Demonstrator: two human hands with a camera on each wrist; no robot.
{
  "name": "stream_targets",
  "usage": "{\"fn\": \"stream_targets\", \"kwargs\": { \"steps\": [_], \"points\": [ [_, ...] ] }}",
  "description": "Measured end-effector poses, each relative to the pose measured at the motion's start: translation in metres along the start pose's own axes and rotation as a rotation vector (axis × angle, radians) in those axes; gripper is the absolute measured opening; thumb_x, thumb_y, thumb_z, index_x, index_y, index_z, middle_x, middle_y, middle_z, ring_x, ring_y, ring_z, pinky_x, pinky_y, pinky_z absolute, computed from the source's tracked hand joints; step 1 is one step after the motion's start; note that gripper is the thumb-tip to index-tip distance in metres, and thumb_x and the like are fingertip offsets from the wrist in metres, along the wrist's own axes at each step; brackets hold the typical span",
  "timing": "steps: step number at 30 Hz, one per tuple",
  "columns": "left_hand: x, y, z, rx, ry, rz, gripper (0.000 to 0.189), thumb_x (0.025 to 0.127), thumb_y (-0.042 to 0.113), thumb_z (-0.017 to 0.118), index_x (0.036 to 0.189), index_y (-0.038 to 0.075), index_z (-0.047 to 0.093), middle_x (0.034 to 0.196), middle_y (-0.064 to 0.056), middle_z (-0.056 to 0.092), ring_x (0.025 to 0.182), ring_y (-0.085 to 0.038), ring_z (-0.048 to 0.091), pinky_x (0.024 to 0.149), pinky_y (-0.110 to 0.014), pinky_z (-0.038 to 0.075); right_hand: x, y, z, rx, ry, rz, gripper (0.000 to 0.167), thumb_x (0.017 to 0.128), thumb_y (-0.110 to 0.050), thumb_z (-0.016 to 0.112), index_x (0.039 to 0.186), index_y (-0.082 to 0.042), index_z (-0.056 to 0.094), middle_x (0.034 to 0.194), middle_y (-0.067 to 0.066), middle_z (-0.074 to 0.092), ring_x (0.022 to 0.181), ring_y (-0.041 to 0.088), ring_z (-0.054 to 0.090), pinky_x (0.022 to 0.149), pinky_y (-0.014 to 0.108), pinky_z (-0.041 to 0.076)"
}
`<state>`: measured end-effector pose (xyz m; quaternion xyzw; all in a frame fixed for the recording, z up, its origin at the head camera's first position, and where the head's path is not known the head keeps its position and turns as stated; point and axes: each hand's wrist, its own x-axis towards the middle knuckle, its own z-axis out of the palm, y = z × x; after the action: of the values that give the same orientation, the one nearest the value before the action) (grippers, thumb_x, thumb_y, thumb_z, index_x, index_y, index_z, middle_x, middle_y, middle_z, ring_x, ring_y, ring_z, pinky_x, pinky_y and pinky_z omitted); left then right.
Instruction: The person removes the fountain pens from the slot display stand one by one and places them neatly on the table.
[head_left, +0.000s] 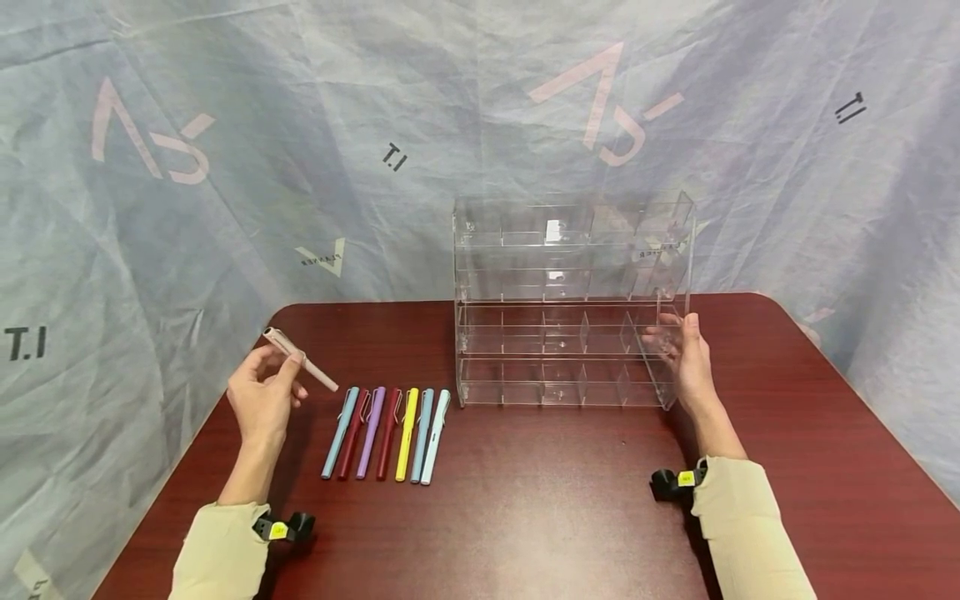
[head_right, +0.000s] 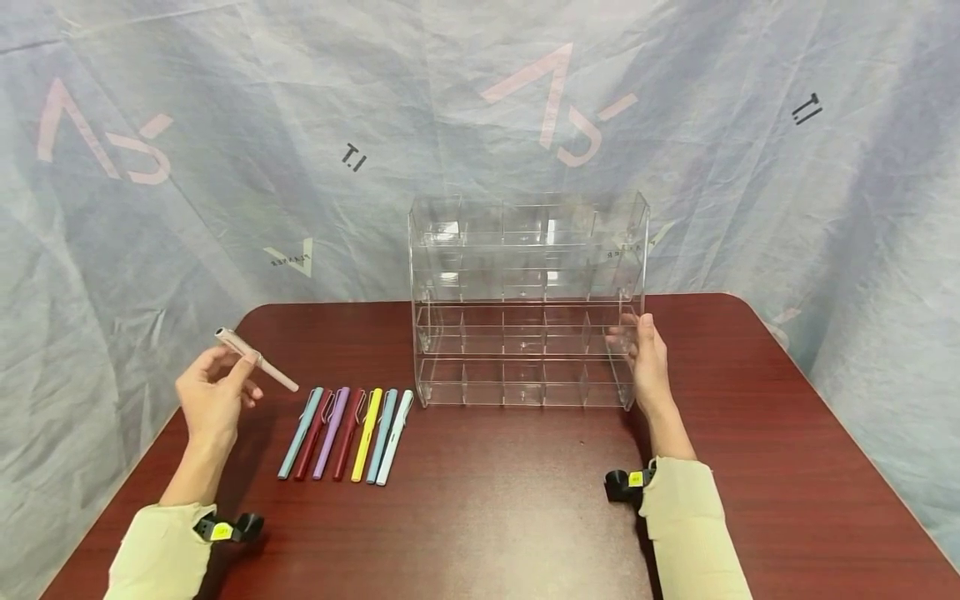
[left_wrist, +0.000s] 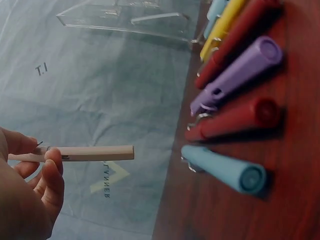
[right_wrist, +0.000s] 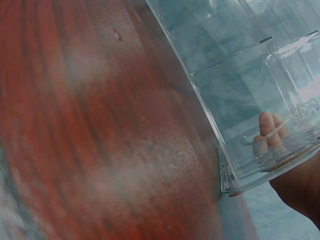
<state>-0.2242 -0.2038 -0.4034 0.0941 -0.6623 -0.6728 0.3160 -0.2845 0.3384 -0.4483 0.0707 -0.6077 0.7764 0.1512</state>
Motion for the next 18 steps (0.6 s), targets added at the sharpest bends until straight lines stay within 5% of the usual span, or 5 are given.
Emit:
{"fn": "stream_targets", "kwargs": {
  "steps": [11,18],
  "points": [
    [0.003,-0.023,-0.010,0.496,-0.079,-0.017,0.022,0.091,0.017,0.069,0.110,0.006,0.070,0.065,0.026,0.057,0.038,-0.001,0.052,0.036,-0.020,0.047,0.001,0.002,-0.001,0.013,0.004,0.015,0.051,0.105,-0.054,0.034,0.120,-0.012,0.057,0.095,-0.009,0.074,0.087,0.004,0.073,0.084,0.016,0.056],
    [0.003,-0.037,-0.013,0.700,-0.213,0.001,0.024,0.091,0.016,0.066,0.109,0.001,0.072,0.072,-0.010,0.070,0.038,-0.005,0.054,0.036,-0.022,0.046,0.001,0.001,-0.001,0.003,0.005,0.011,0.050,0.106,-0.053,0.033,0.120,-0.012,0.057,0.096,-0.009,0.074,0.087,0.004,0.073,0.085,0.014,0.056]
  ]
}}
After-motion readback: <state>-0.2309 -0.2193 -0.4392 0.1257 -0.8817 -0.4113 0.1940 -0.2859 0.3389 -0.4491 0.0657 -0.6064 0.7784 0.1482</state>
